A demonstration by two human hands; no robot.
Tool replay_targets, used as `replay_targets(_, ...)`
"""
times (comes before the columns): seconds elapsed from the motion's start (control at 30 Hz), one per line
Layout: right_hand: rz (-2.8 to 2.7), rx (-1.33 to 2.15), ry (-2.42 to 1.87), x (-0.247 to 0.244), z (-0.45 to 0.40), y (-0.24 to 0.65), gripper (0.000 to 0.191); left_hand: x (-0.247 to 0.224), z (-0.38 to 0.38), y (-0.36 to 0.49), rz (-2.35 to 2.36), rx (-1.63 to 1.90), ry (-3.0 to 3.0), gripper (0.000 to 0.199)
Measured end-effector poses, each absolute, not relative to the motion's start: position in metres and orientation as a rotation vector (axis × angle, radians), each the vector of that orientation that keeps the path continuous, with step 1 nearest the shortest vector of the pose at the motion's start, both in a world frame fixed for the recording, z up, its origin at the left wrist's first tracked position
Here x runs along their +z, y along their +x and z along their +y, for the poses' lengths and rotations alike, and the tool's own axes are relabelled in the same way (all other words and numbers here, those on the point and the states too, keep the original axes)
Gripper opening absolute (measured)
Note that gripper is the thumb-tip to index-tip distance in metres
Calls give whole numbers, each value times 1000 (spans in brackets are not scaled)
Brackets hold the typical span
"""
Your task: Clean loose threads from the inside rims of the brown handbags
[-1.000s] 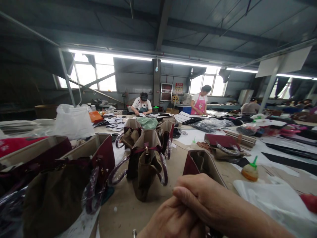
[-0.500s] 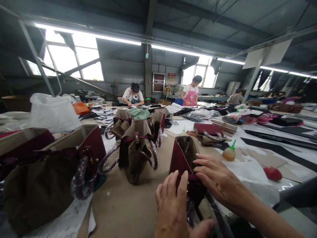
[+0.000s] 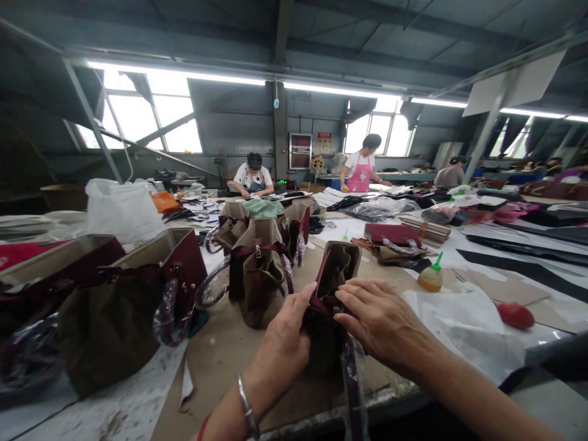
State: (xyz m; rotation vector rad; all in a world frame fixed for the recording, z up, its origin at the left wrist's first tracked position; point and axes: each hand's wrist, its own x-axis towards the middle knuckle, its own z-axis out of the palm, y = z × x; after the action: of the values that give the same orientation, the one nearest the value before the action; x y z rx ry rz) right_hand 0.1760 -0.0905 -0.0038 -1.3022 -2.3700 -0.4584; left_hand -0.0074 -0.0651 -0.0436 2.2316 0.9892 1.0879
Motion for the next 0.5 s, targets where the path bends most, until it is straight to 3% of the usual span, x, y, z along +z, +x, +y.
replay_targets(0.27, -2347, -599, -1081, -6, -95, 138, 26, -32, -61, -54, 1024, 1000, 1981, 54)
replay_targets(0.4, -2434, -633, -1275, 7, -91, 128, 22, -41, -53, -51, 964, 1028, 1850, 46)
replay_targets(0.5, -2539, -378, -1525, 21, -78, 127, 24, -45, -47, -45, 969, 1050, 1770, 35)
